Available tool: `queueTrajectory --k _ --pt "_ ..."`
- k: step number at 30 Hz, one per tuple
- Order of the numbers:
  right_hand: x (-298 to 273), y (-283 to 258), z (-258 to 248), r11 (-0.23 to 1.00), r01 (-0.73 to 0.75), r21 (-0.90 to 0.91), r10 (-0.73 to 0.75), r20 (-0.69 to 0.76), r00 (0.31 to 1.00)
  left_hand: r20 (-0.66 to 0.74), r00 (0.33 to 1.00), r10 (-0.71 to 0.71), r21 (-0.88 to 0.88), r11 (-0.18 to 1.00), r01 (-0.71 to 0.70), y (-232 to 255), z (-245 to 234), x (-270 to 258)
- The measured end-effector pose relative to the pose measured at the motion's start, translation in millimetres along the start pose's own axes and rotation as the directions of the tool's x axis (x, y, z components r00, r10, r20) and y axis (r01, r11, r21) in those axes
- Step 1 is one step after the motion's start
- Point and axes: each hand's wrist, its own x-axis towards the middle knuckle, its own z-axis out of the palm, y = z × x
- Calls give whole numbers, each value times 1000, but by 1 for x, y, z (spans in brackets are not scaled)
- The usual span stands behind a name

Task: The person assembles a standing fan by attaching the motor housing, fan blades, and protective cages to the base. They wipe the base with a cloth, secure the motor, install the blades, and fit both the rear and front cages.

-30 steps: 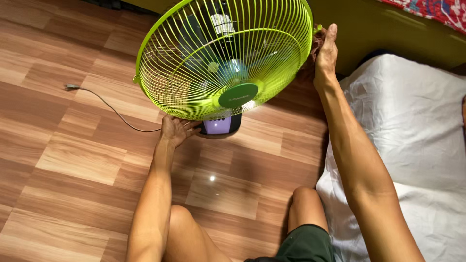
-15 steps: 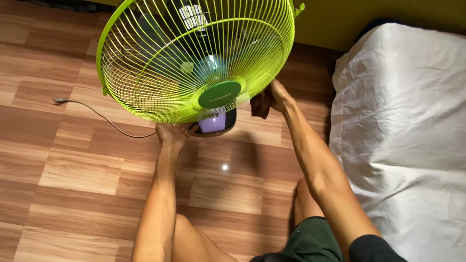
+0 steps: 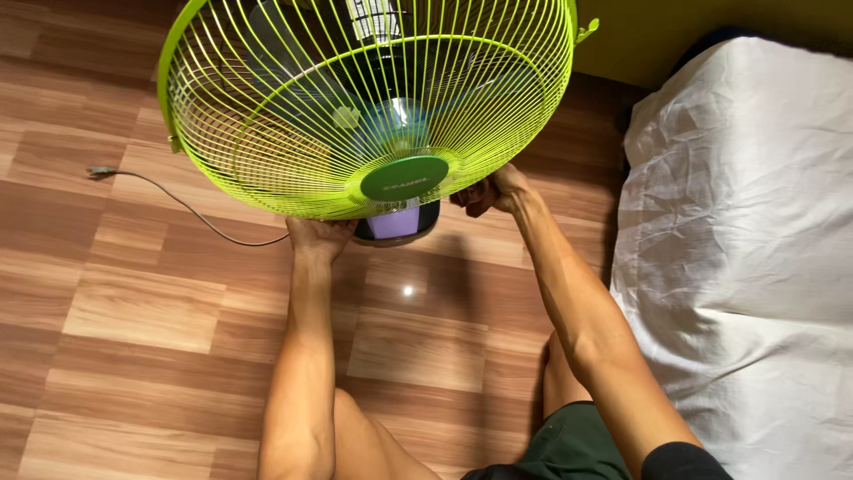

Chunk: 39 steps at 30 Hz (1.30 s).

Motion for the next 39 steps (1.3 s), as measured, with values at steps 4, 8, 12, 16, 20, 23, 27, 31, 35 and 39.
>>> queueTrajectory --k 4,8,12,16,20,23,27,31,35,39 --pt "-16 1 24 999 15 41 -9 -139 990 108 994 9 -186 982 12 -3 -14 34" --pt "-10 3 18 995 64 -83 -80 -208 975 155 987 31 -279 960 13 -16 -51 83" --pt "-1 10 7 971 174 -162 -209 -232 950 4 999 32 -176 984 -31 -14 -52 75" --pt "-17 18 18 937 334 -97 -348 -210 914 -265 958 113 36 994 -107 3 -10 15" --pt "-30 19 29 874 474 -107 -476 -386 790 -167 962 216 52 976 -210 21 17 -31" --pt "-15 30 16 847 468 -253 -528 -503 684 -118 976 185 17 983 -185 26 23 -52" --pt "-2 52 -1 822 553 -135 -553 -421 719 -142 957 255 56 967 -249 27 32 -78" --pt "-15 49 -3 856 503 -119 -501 -433 749 -141 924 356 156 929 -335 25 42 -109" --pt "-36 35 13 856 516 0 -468 -421 777 -122 853 507 78 862 -501 41 41 -122" --pt "-66 9 19 879 474 -43 -436 -473 766 -147 805 575 -4 814 -581 50 30 -119"
